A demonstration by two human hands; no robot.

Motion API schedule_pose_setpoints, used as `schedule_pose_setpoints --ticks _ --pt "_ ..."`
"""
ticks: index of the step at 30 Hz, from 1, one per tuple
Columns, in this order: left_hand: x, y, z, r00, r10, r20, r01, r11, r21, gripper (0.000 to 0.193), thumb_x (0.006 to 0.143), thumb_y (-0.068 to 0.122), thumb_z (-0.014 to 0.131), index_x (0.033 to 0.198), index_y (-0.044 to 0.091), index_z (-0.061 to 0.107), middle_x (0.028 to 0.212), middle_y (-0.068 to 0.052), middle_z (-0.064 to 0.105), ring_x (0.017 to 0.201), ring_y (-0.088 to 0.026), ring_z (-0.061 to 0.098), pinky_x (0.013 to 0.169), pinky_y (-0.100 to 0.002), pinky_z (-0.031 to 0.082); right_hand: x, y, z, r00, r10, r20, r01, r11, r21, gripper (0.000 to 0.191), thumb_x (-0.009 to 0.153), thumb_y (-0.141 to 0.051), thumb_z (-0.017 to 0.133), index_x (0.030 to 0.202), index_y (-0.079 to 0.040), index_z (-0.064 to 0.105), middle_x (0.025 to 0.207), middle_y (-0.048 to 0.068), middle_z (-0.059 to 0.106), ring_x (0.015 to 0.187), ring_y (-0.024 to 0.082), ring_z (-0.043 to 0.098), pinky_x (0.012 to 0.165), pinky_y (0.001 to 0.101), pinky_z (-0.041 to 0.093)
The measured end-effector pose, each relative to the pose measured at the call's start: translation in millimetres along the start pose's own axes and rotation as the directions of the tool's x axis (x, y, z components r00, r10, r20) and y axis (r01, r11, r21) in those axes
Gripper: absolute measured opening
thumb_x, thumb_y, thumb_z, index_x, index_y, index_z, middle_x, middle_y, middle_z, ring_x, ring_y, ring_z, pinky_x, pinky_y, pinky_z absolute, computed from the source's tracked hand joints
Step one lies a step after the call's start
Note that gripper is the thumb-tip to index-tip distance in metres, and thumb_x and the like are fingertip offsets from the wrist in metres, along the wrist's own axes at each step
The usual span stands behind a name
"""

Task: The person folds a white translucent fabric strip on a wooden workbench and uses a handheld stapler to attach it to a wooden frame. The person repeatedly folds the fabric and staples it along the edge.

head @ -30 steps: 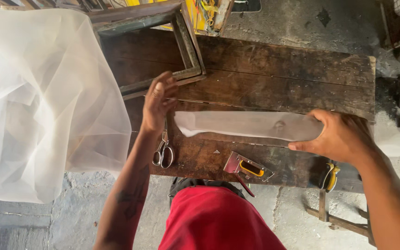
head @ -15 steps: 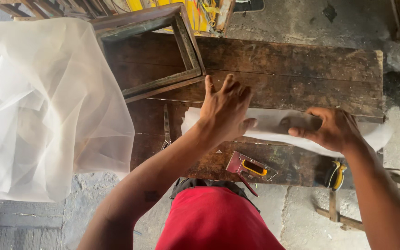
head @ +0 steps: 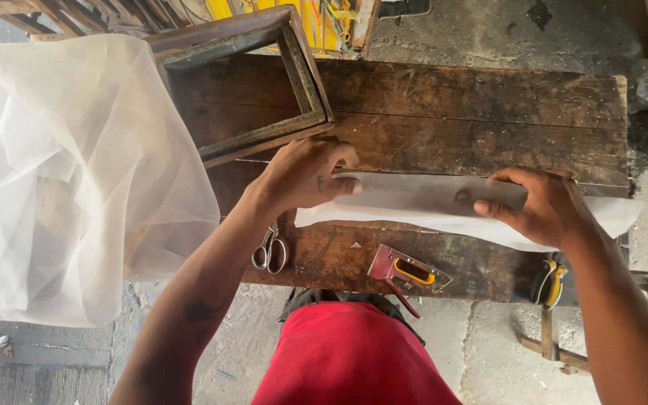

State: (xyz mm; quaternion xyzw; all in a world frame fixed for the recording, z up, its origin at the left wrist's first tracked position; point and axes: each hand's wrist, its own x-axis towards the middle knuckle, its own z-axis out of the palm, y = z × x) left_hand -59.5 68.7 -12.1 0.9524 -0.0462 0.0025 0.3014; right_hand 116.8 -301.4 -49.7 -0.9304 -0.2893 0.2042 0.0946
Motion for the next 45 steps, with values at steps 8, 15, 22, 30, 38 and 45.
schedule_pose_setpoints --ticks 8,15,22,30,38,45 --pt "-9.5 -16.9 15.9 0.998 -0.065 -0.018 0.060 0.975 -0.216 0.037 0.087 0.042 0.074 0.102 0.007 0.073 0.100 -0.012 0.078 0.091 -0.026 0.076 0.077 -0.040 0.058 -8.3 -22.2 -7.3 0.977 -0.167 -0.135 0.162 0.986 -0.048 0.073 0.079 -0.069 0.064 0.126 -0.013 0.070 0.113 0.013 0.075 0.094 0.031 0.073 0.081 0.0518 0.059" --pt "-10.3 -26.8 26.8 0.991 -0.069 -0.116 0.035 0.961 -0.274 0.034 0.091 0.040 0.073 0.096 0.006 0.073 0.095 -0.010 0.079 0.090 -0.026 0.078 0.076 -0.041 0.058 -12.9 -67.1 -6.9 0.875 -0.403 -0.270 0.411 0.911 -0.029 0.054 0.096 -0.056 0.059 0.124 -0.011 0.068 0.123 0.013 0.073 0.107 0.032 0.072 0.091 0.0507 0.057" --pt "-11.1 -18.2 20.3 0.993 -0.030 -0.118 0.000 0.969 -0.247 0.028 0.093 0.034 0.072 0.102 0.008 0.071 0.102 -0.010 0.078 0.094 -0.026 0.077 0.080 -0.039 0.060 0.4 -105.5 1.0 0.966 -0.210 -0.149 0.233 0.959 0.164 0.032 0.094 -0.038 0.067 0.111 -0.012 0.072 0.103 0.008 0.078 0.091 0.023 0.076 0.076 0.0436 0.061" --pt "18.0 64.3 35.9 0.988 0.027 -0.155 0.020 0.956 0.293 0.057 0.079 0.038 0.075 0.127 0.010 0.063 0.122 -0.015 0.066 0.114 -0.033 0.060 0.095 -0.063 0.046 12.5 -94.0 3.8 0.946 -0.279 -0.166 0.316 0.906 0.280 0.025 0.092 -0.033 0.069 0.102 -0.012 0.075 0.098 0.005 0.080 0.087 0.018 0.076 0.076 0.0363 0.063" --pt "39.2 71.8 63.0 0.996 -0.074 0.042 0.069 0.992 0.109 0.030 0.093 0.032 0.072 0.105 0.005 0.068 0.100 -0.012 0.070 0.086 -0.028 0.071 0.064 -0.043 0.058 14.8 -86.7 10.5 0.941 -0.293 -0.169 0.335 0.877 0.343 0.015 0.091 -0.026 0.073 0.098 -0.014 0.078 0.094 0.004 0.080 0.077 0.015 0.076 0.072 0.0316 0.063" --pt "40.4 79.9 83.3 0.982 0.000 -0.187 0.010 0.999 0.052 0.023 0.083 0.024 0.077 0.098 0.008 0.071 0.094 -0.011 0.071 0.089 -0.030 0.069 0.062 -0.043 0.058 16.5 -91.0 7.1 0.977 -0.194 -0.090 0.212 0.941 0.264 0.010 0.092 -0.023 0.074 0.094 -0.014 0.078 0.084 0.002 0.080 0.062 0.016 0.070 0.055 0.0333 0.056"
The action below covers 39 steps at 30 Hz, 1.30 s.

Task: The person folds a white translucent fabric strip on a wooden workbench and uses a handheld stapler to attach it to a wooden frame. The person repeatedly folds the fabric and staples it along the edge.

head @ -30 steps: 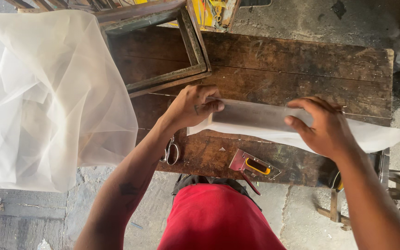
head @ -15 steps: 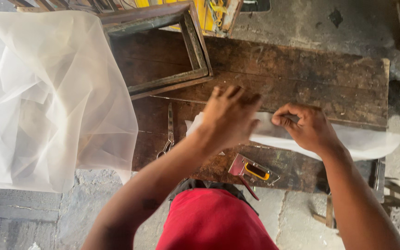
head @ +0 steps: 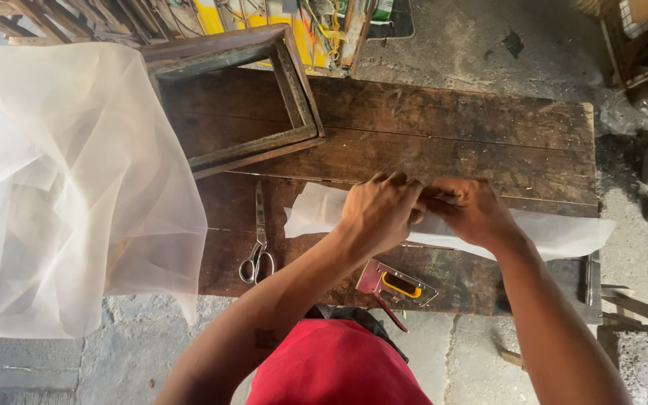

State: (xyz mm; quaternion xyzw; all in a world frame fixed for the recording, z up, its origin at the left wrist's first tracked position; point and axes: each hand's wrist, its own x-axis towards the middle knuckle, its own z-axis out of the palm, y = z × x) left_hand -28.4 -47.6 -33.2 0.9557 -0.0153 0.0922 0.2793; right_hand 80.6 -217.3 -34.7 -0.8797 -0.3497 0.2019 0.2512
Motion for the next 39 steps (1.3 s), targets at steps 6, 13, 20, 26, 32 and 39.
schedule_pose_setpoints --ticks 6,13,20,26,32,39 --pt "-3.1 -10.3 7.4 0.999 -0.016 -0.030 0.013 0.993 -0.115 0.024 0.087 0.025 0.077 0.098 0.006 0.067 0.094 -0.010 0.070 0.091 -0.029 0.069 0.070 -0.043 0.058 -2.6 -6.2 -3.3 0.990 -0.141 -0.022 0.143 0.982 0.121 0.012 0.092 -0.022 0.071 0.097 -0.014 0.079 0.092 0.001 0.081 0.074 0.013 0.076 0.061 0.0293 0.062" --pt "-6.0 -14.2 9.2 0.982 0.090 -0.166 -0.104 0.992 -0.073 0.022 0.085 0.015 0.075 0.101 0.006 0.063 0.099 -0.009 0.071 0.095 -0.029 0.070 0.080 -0.042 0.057 -16.4 -13.2 -21.2 0.997 0.061 0.055 -0.059 0.997 -0.048 0.027 0.086 -0.030 0.074 0.111 -0.018 0.077 0.107 0.002 0.080 0.078 0.022 0.077 0.065 0.0347 0.062" --pt "0.6 10.2 5.7 0.999 -0.036 0.041 0.026 0.976 0.217 0.035 0.086 0.027 0.073 0.112 0.008 0.063 0.101 -0.009 0.067 0.095 -0.027 0.067 0.087 -0.057 0.051 -15.0 2.1 -10.2 0.992 -0.098 -0.082 0.096 0.995 -0.028 0.019 0.093 -0.028 0.074 0.101 -0.012 0.075 0.098 0.005 0.079 0.081 0.019 0.077 0.067 0.0331 0.064" --pt "3.1 19.7 14.2 0.998 -0.052 0.022 0.047 0.981 0.186 0.033 0.089 0.030 0.071 0.113 0.009 0.063 0.105 -0.009 0.066 0.096 -0.027 0.066 0.084 -0.056 0.052 -15.8 16.9 -2.4 0.963 -0.198 -0.183 0.202 0.979 0.006 0.013 0.092 -0.021 0.075 0.099 -0.010 0.076 0.094 0.005 0.079 0.080 0.015 0.076 0.067 0.0302 0.062" --pt "3.0 7.4 21.0 0.996 -0.037 -0.076 0.040 0.999 0.032 0.023 0.092 0.026 0.072 0.103 0.009 0.063 0.093 -0.009 0.068 0.090 -0.026 0.069 0.070 -0.043 0.058 -13.6 20.5 1.4 0.954 -0.217 -0.208 0.213 0.976 -0.042 0.012 0.092 -0.026 0.078 0.094 -0.014 0.077 0.090 0.001 0.079 0.072 0.013 0.075 0.058 0.0294 0.060" --pt "-3.0 -7.5 21.9 0.983 0.074 -0.166 -0.089 0.992 -0.087 0.016 0.092 0.016 0.072 0.095 0.008 0.059 0.089 -0.007 0.068 0.083 -0.025 0.072 0.060 -0.040 0.057 -11.7 18.0 0.1 0.956 -0.220 -0.197 0.203 0.974 -0.103 0.015 0.092 -0.029 0.079 0.092 -0.014 0.076 0.089 -0.001 0.079 0.072 0.012 0.074 0.059 0.0298 0.058"
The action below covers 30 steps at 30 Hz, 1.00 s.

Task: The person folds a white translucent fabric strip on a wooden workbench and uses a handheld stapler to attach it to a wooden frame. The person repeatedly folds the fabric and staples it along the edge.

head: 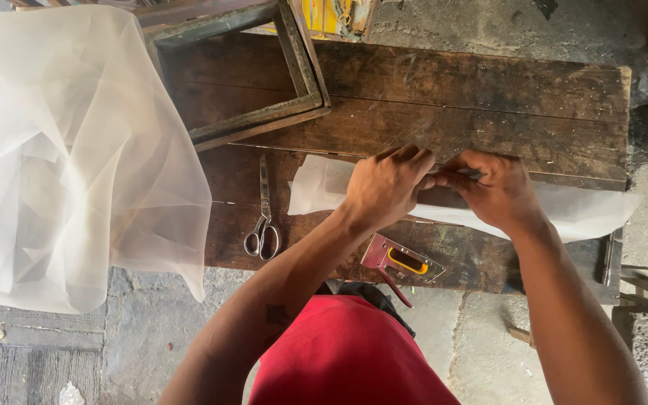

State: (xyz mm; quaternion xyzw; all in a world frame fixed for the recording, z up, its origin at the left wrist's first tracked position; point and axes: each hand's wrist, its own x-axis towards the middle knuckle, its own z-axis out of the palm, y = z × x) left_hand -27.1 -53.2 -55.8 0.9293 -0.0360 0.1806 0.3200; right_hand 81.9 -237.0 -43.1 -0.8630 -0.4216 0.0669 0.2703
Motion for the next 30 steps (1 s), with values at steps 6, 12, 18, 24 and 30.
schedule_pose_setpoints --ticks 6,12,18,24,30 --pt "5.1 -2.3 -2.1 0.999 0.030 -0.013 -0.030 0.999 0.011 0.018 0.084 0.011 0.075 0.093 0.009 0.059 0.088 -0.006 0.070 0.077 -0.027 0.072 0.058 -0.040 0.056 -0.3 -3.8 -3.3 0.999 0.049 0.016 -0.050 0.997 0.055 0.012 0.093 -0.025 0.077 0.094 -0.014 0.076 0.089 -0.001 0.079 0.076 0.011 0.075 0.061 0.0297 0.058" --pt "5.0 -6.8 2.7 0.999 0.003 0.044 -0.002 1.000 -0.009 0.022 0.078 0.004 0.075 0.094 0.007 0.059 0.090 -0.007 0.071 0.070 -0.024 0.072 0.053 -0.039 0.056 2.4 -5.9 -1.3 0.992 0.121 0.041 -0.120 0.993 -0.016 0.012 0.095 -0.026 0.076 0.092 -0.014 0.075 0.088 -0.001 0.079 0.072 0.012 0.074 0.057 0.0301 0.057" --pt "10.9 -5.0 -2.5 0.996 -0.004 0.094 0.001 1.000 0.029 0.019 0.080 0.002 0.074 0.092 0.009 0.060 0.087 -0.005 0.072 0.064 -0.020 0.070 0.051 -0.037 0.056 -0.1 -2.4 -0.4 0.996 0.084 0.015 -0.084 0.996 0.006 0.015 0.094 -0.030 0.076 0.093 -0.015 0.076 0.088 -0.001 0.079 0.068 0.011 0.072 0.054 0.0303 0.054" --pt "32.6 28.3 -7.6 0.949 -0.140 0.282 -0.006 0.887 0.462 0.041 0.077 0.027 0.075 0.112 0.008 0.065 0.106 -0.011 0.067 0.089 -0.026 0.065 0.070 -0.046 0.058 8.0 20.4 2.5 0.968 0.204 0.144 -0.198 0.979 -0.055 0.012 0.101 -0.026 0.069 0.098 -0.015 0.073 0.081 0.004 0.076 0.053 0.012 0.064 0.044 0.0304 0.052" --pt "28.4 38.1 -5.4 0.904 -0.229 0.360 0.069 0.911 0.407 0.036 0.088 0.028 0.072 0.117 0.008 0.062 0.104 -0.010 0.066 0.093 -0.026 0.065 0.076 -0.047 0.057 9.9 17.3 0.6 0.970 0.177 0.167 -0.185 0.982 0.028 0.012 0.099 -0.026 0.070 0.097 -0.014 0.073 0.079 0.003 0.076 0.051 0.011 0.063 0.046 0.0307 0.052"
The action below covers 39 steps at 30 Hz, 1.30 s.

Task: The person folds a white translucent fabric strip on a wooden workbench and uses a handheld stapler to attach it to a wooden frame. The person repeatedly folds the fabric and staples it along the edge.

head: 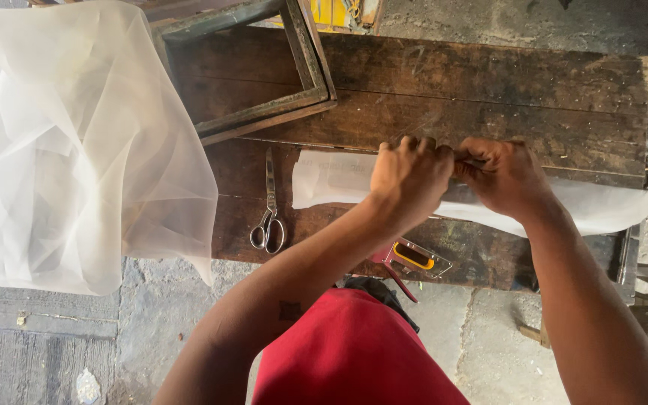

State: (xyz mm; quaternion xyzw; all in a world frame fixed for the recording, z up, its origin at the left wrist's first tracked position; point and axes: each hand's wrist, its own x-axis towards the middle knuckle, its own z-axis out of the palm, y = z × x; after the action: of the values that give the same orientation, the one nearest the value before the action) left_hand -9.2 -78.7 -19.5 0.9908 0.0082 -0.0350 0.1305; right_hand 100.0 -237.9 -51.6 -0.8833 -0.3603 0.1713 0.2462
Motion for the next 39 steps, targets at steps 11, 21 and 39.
schedule_pose_setpoints --ticks 11,21,39 --pt "1.9 -23.9 31.5 0.952 0.018 -0.305 -0.135 0.919 -0.369 0.019 0.087 0.017 0.073 0.098 0.009 0.061 0.093 -0.009 0.069 0.078 -0.027 0.071 0.059 -0.042 0.057 -3.6 -21.1 -7.6 0.993 -0.114 -0.029 0.115 0.993 0.034 0.010 0.096 -0.024 0.074 0.094 -0.014 0.077 0.081 0.001 0.076 0.052 0.011 0.063 0.043 0.0289 0.050" --pt "-0.4 -39.4 25.8 0.927 0.099 -0.363 -0.260 0.866 -0.428 0.017 0.084 0.009 0.074 0.087 0.009 0.058 0.079 -0.005 0.070 0.065 -0.025 0.072 0.054 -0.042 0.055 -3.7 -24.2 -6.5 0.985 -0.158 -0.074 0.168 0.974 0.150 0.010 0.097 -0.020 0.074 0.091 -0.011 0.074 0.087 0.000 0.079 0.066 0.005 0.069 0.053 0.0258 0.055" --pt "17.8 -34.5 20.2 0.988 0.081 0.133 -0.037 0.951 -0.306 0.022 0.094 0.031 0.072 0.098 0.011 0.063 0.078 -0.005 0.070 0.063 -0.025 0.071 0.048 -0.041 0.057 4.3 -7.5 -8.9 0.997 -0.031 0.076 0.023 0.994 0.111 0.009 0.095 -0.019 0.072 0.093 -0.010 0.074 0.085 0.004 0.078 0.059 0.011 0.071 0.057 0.0299 0.058"
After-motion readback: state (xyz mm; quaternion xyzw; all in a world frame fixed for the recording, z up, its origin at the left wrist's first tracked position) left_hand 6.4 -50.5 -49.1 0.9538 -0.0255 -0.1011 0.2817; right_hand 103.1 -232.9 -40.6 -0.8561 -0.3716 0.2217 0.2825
